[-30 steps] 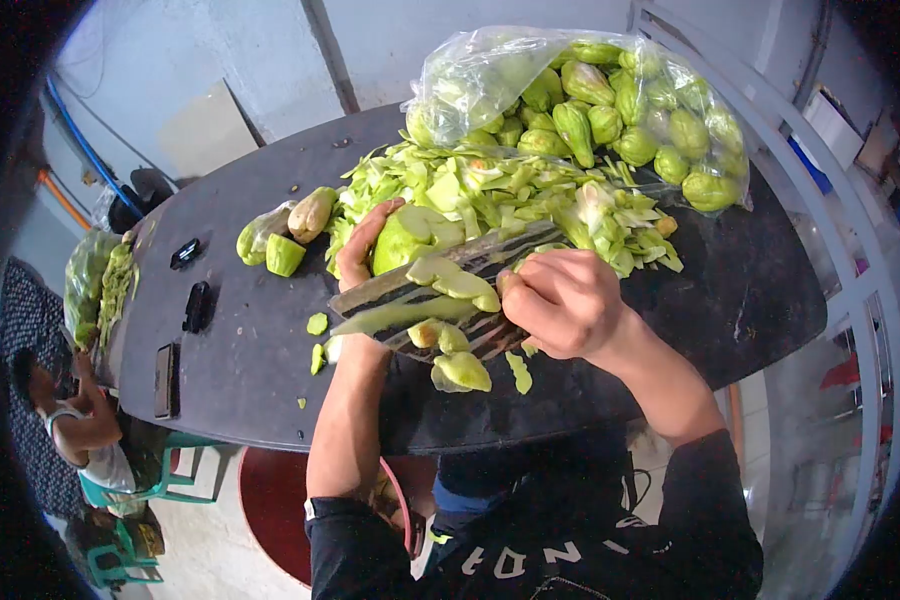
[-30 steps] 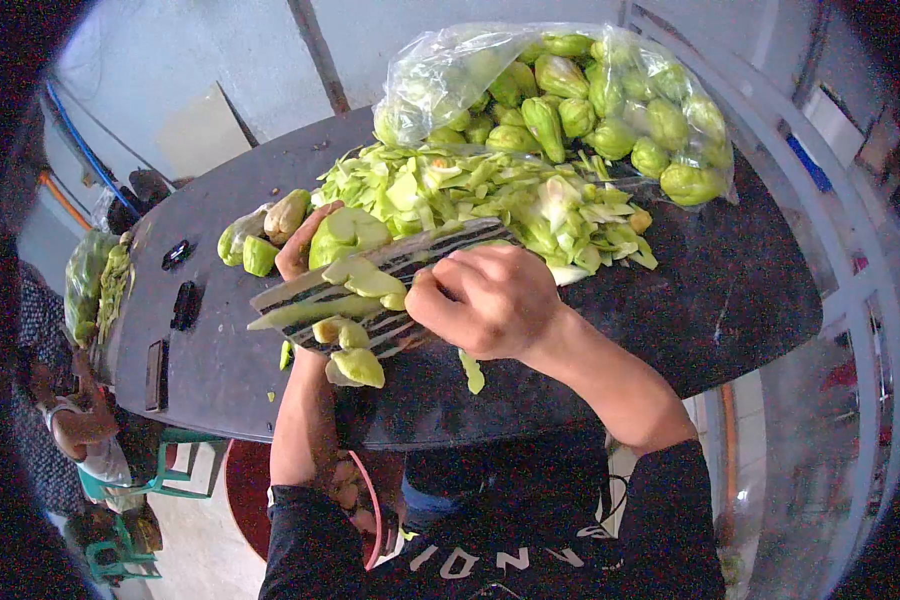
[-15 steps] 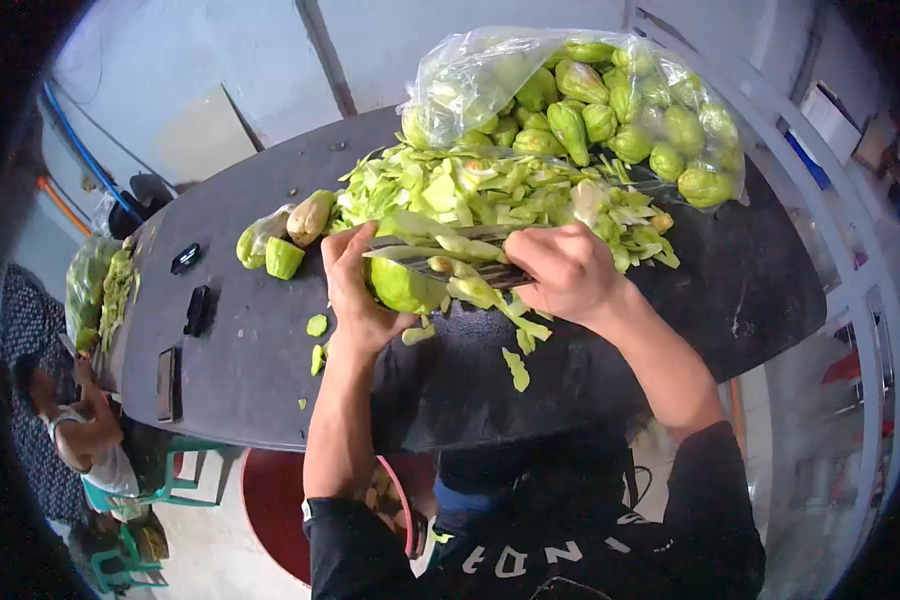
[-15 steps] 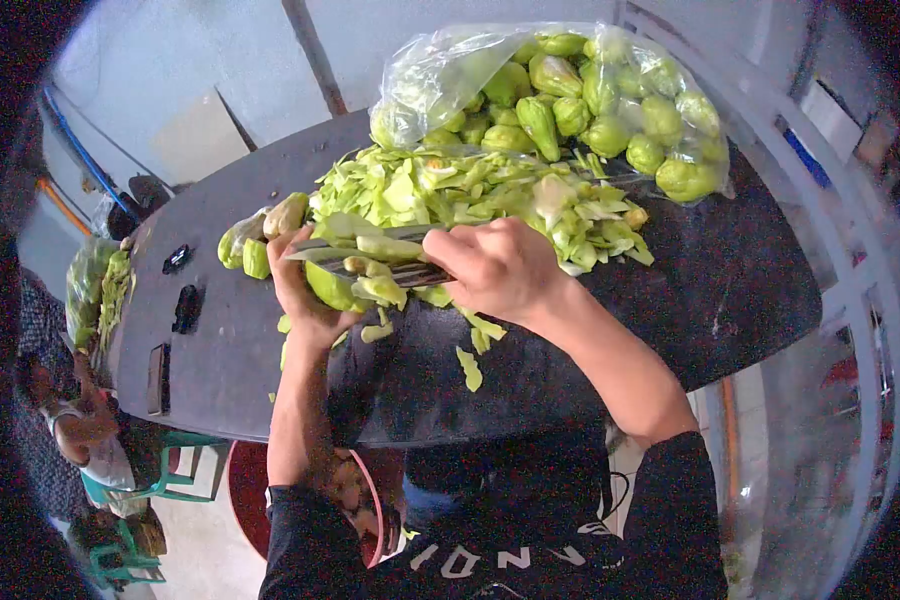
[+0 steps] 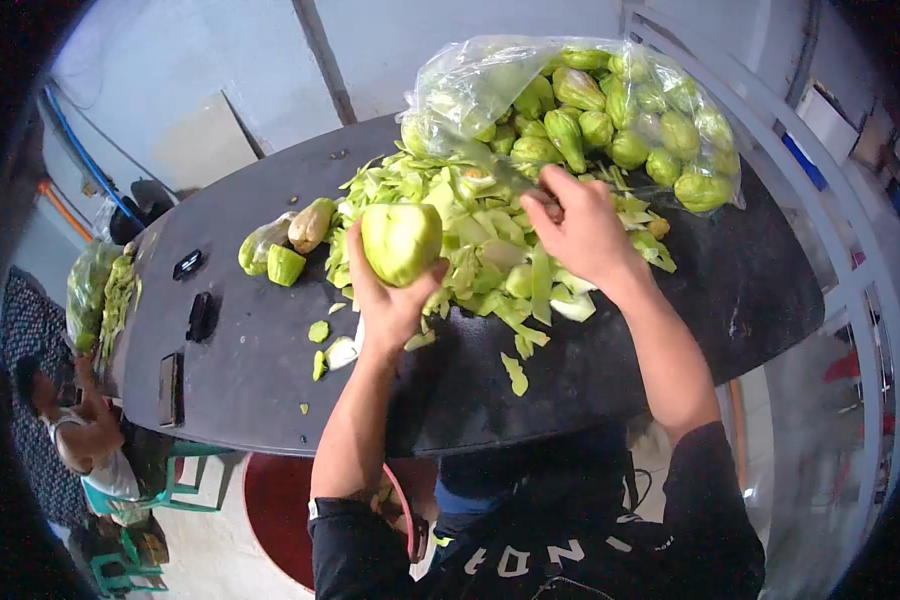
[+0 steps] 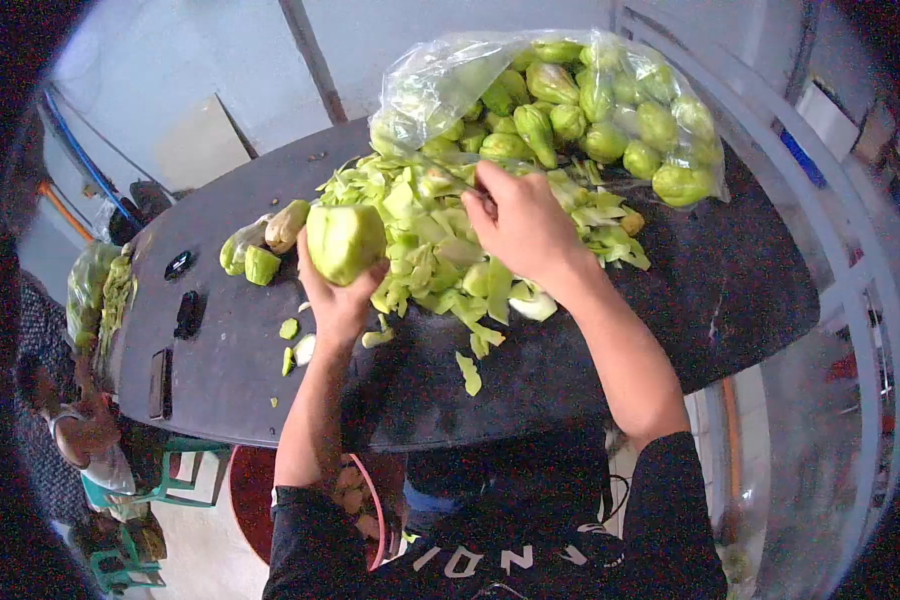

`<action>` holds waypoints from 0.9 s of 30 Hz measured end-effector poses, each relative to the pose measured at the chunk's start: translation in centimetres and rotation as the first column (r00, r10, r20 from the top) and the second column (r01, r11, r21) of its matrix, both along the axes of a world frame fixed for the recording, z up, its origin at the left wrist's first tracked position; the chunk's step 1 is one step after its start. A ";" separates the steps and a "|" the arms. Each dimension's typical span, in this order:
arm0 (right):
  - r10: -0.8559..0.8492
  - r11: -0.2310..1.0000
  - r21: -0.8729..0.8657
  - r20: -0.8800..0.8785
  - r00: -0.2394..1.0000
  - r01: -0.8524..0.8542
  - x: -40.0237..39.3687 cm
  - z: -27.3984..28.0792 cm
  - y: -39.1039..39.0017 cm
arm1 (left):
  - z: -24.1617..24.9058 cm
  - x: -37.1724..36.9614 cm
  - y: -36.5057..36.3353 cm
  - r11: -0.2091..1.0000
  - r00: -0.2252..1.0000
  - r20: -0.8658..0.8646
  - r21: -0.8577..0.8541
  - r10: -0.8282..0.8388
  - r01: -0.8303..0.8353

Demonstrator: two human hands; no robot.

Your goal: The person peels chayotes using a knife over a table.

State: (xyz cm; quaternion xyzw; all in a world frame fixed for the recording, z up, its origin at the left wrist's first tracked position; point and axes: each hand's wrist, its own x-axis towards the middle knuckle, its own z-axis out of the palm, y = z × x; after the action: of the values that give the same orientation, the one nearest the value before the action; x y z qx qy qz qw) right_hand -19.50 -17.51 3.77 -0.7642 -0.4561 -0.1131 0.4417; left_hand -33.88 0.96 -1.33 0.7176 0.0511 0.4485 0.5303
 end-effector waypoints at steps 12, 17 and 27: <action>-0.036 0.995 -0.083 0.209 0.977 0.055 -1.8 -1.3 0.8 | 1.2 -0.9 5.2 0.196 0.880 0.315 -0.895 -0.356 0.400; 0.017 0.999 0.020 0.711 0.703 -0.044 -4.7 -2.8 1.9 | 2.4 -1.4 3.1 0.263 0.890 0.434 -0.850 -0.142 0.456; 0.038 0.981 0.078 0.818 0.575 -0.176 -7.9 -3.1 4.3 | 0.5 -1.0 1.1 0.134 0.722 0.655 -0.713 -0.224 0.688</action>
State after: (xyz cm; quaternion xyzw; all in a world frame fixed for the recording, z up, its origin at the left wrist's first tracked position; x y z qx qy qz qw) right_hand -27.37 -13.26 0.64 -0.5630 -0.6430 -0.4570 0.2464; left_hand -34.84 2.01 -0.81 0.1401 -0.0354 0.2733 0.9510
